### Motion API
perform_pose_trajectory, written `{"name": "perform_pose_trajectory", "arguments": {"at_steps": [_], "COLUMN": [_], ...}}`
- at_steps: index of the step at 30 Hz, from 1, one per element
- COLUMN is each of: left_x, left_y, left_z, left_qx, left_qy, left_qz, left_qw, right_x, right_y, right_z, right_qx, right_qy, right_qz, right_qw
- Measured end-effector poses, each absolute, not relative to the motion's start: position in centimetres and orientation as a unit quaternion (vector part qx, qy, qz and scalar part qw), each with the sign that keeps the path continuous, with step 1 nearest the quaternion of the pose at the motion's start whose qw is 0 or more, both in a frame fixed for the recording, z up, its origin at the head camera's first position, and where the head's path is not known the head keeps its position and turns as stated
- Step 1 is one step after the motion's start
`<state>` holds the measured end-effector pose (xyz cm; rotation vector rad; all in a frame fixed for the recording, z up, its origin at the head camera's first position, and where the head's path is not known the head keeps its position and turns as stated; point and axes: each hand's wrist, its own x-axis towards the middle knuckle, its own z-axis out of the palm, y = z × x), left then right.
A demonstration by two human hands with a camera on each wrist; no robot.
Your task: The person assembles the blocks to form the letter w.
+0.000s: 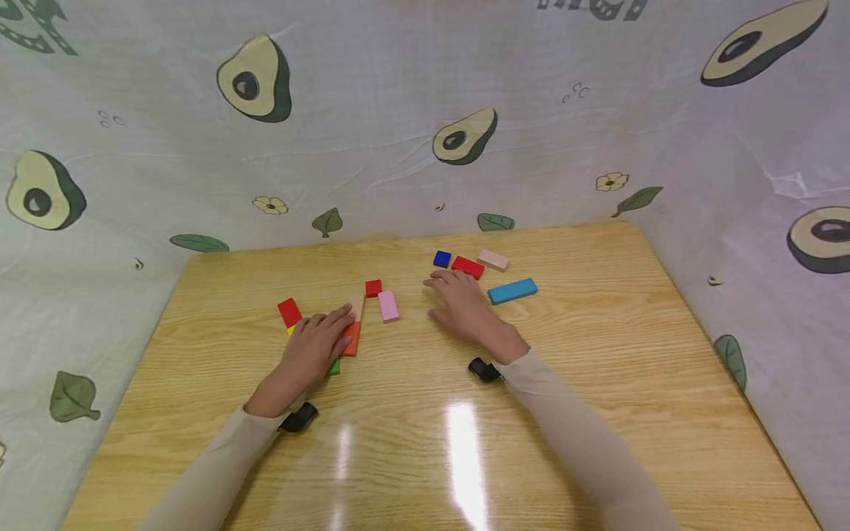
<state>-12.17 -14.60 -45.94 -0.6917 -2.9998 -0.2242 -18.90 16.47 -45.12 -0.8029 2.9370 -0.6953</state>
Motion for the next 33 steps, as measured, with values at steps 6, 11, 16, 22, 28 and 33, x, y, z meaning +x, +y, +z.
{"name": "perform_pose_trajectory", "arguments": {"at_steps": [6, 11, 16, 22, 28, 33], "left_x": [-12.1, -12.1, -12.0, -12.0, -12.0, -12.0], "left_y": [-14.7, -14.7, -14.7, -14.7, -14.6, -14.6], "left_z": [-45.8, -45.8, -45.9, -45.8, -45.8, -45.8], "left_qx": [-0.221, -0.22, -0.221, -0.221, -0.219, -0.218], "left_qy": [-0.972, -0.973, -0.972, -0.972, -0.973, -0.973], "left_qz": [-0.074, -0.074, -0.075, -0.077, -0.076, -0.077], "left_qw": [0.023, 0.018, 0.023, 0.023, 0.016, 0.012], "right_x": [-18.8, -18.9, -19.3, -19.6, -20.0, -20.0], "right_y": [18.5, 19.9, 21.0, 21.8, 22.3, 22.4], "right_z": [-45.3, -45.5, -45.6, -45.4, -45.7, -45.8], "right_qx": [-0.238, -0.232, -0.21, -0.177, -0.167, -0.163], "right_qy": [0.944, 0.945, 0.95, 0.957, 0.963, 0.965], "right_qz": [-0.228, -0.23, -0.228, -0.228, -0.213, -0.205], "right_qw": [-0.002, -0.017, -0.02, -0.014, -0.012, -0.009]}}
